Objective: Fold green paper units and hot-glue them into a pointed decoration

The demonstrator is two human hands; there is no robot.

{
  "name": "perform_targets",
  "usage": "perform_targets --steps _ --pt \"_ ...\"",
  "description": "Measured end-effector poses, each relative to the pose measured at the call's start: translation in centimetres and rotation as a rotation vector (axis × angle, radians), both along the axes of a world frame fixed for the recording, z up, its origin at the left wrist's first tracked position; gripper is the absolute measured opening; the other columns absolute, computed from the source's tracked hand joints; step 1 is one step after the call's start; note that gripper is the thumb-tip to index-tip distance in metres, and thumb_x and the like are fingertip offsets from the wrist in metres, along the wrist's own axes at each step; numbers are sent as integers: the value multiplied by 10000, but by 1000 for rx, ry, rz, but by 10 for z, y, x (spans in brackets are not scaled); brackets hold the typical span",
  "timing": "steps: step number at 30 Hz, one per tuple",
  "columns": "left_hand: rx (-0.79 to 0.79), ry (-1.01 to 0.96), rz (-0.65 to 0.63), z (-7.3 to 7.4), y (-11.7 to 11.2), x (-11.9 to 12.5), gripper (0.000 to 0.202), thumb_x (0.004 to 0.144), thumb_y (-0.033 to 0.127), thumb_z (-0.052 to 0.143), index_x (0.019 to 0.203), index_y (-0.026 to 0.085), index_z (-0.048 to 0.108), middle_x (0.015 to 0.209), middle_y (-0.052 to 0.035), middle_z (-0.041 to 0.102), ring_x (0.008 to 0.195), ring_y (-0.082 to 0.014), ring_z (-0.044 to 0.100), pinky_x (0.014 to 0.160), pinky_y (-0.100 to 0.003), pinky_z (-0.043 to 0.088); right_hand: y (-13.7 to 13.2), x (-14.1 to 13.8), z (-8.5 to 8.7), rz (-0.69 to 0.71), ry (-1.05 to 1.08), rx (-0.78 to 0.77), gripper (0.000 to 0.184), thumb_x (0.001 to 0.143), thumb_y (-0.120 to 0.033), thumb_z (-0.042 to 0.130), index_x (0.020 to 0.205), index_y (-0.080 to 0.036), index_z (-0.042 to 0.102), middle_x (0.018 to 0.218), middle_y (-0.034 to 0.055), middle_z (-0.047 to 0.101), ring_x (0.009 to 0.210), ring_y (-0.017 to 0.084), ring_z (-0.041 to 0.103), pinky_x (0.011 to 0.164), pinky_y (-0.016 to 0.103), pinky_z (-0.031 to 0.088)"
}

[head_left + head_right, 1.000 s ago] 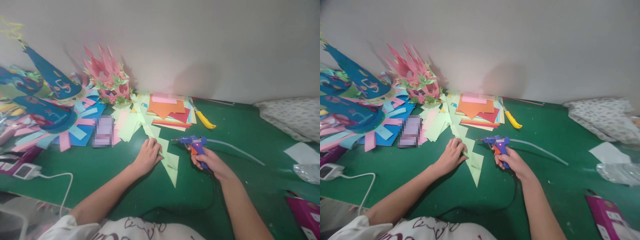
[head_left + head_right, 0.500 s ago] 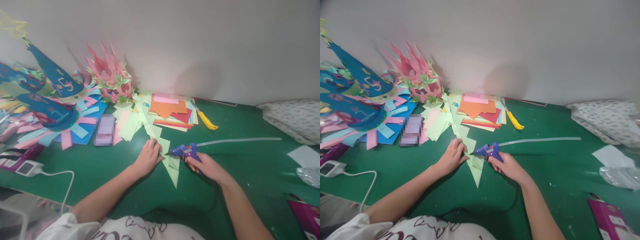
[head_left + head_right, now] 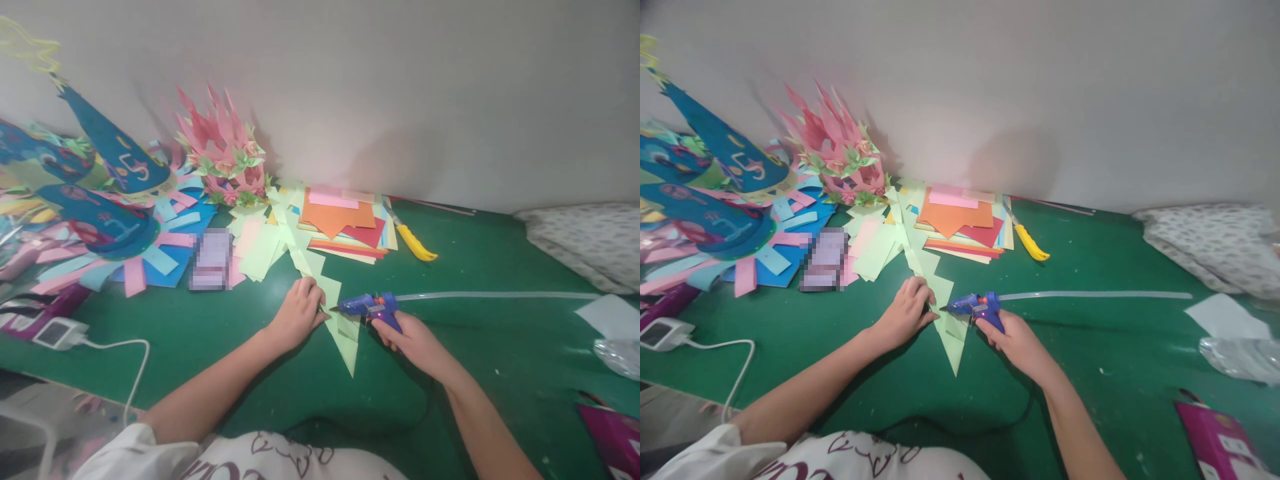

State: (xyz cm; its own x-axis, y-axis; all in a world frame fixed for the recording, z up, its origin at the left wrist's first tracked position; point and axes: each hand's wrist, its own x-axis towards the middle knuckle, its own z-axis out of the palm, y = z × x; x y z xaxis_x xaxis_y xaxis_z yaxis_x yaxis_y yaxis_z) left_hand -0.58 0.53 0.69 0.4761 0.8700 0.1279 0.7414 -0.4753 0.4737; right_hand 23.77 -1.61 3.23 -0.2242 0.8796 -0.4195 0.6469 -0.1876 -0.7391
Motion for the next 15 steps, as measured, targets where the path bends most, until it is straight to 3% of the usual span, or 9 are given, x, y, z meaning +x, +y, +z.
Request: perform_targets --steps 8,12,15 --pt "-6 -13 9 0 -1 0 236 786 269 645 921 170 478 1008 -81 418 963 -243 427 855 -405 432 -5 5 -1 33 -53 18 390 842 -551 434 767 -182 537 624 15 598 541 160 562 518 264 421" --pt "13 -44 11 0 -1 1 271 810 283 620 1005 190 458 1055 -79 433 987 -241 438 858 -406 432 -9 4 8 86 -127 56 390 855 -535 425 811 -180 580 659 36 637 601 192 597 573 283 433" --pt "42 -48 -6 -1 -1 0 275 816 297 617 1003 181 452 1046 -76 463 983 -239 442 857 -395 430 -12 0 19 100 -140 96 387 850 -520 447 952 -186 613 759 59 680 688 224 631 634 301 452"
